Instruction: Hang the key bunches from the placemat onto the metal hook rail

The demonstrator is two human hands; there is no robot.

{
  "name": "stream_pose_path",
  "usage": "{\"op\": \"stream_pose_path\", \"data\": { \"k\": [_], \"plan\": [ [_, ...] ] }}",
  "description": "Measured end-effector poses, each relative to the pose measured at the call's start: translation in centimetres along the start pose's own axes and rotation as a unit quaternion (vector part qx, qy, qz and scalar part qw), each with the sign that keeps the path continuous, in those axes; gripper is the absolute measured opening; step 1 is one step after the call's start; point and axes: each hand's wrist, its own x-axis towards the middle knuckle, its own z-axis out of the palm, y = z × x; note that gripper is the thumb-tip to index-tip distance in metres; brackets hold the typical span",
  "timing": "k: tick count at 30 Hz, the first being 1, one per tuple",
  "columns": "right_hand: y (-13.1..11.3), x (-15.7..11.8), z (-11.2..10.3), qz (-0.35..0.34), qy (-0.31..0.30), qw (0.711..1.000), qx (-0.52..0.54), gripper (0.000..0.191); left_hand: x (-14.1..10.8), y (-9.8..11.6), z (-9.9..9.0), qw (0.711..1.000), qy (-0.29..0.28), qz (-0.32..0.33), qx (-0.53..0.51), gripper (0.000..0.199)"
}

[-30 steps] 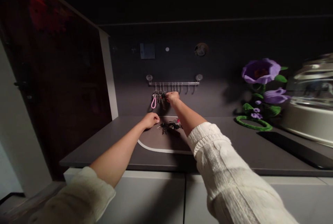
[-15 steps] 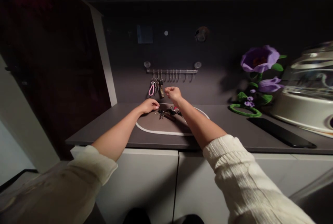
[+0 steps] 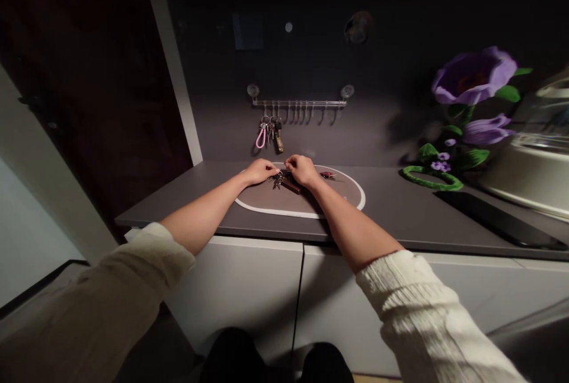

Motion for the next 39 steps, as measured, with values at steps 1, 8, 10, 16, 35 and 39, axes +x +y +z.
{"op": "stream_pose_path", "data": {
  "k": [1, 8, 10, 16, 35, 39],
  "plan": [
    [-0.1, 0.0, 0.1, 0.000, -0.005, 1.000, -0.010, 0.017, 0.0, 0.0, 0.1, 1.000, -0.001, -0.001, -0.008, 0.031],
    [-0.1, 0.3, 0.6, 0.011, -0.013, 1.000, -0.010, 0.016, 0.0, 0.5, 0.2, 0.997, 0.013, -0.053, -0.048, 0.021],
    [-0.1, 0.4, 0.7, 0.011, -0.011, 1.000, -0.007, 0.015, 0.0, 0.6, 0.2, 0.996, 0.018, -0.067, -0.063, 0.019],
    [-0.3, 0.4, 0.6, 0.009, -0.018, 1.000, -0.006, 0.016, 0.0, 0.7, 0.0, 0.987, 0.042, -0.098, -0.123, 0.017],
    [-0.4, 0.4, 0.6, 0.010, -0.020, 1.000, -0.011, 0.017, 0.2, 1.6, -1.2, 0.888, 0.061, -0.191, -0.413, 0.008],
    [-0.5, 0.3, 0.5, 0.013, -0.014, 1.000, 0.014, 0.016, 0.1, 2.0, -1.5, 0.867, 0.057, -0.180, -0.461, 0.008]
  ]
}}
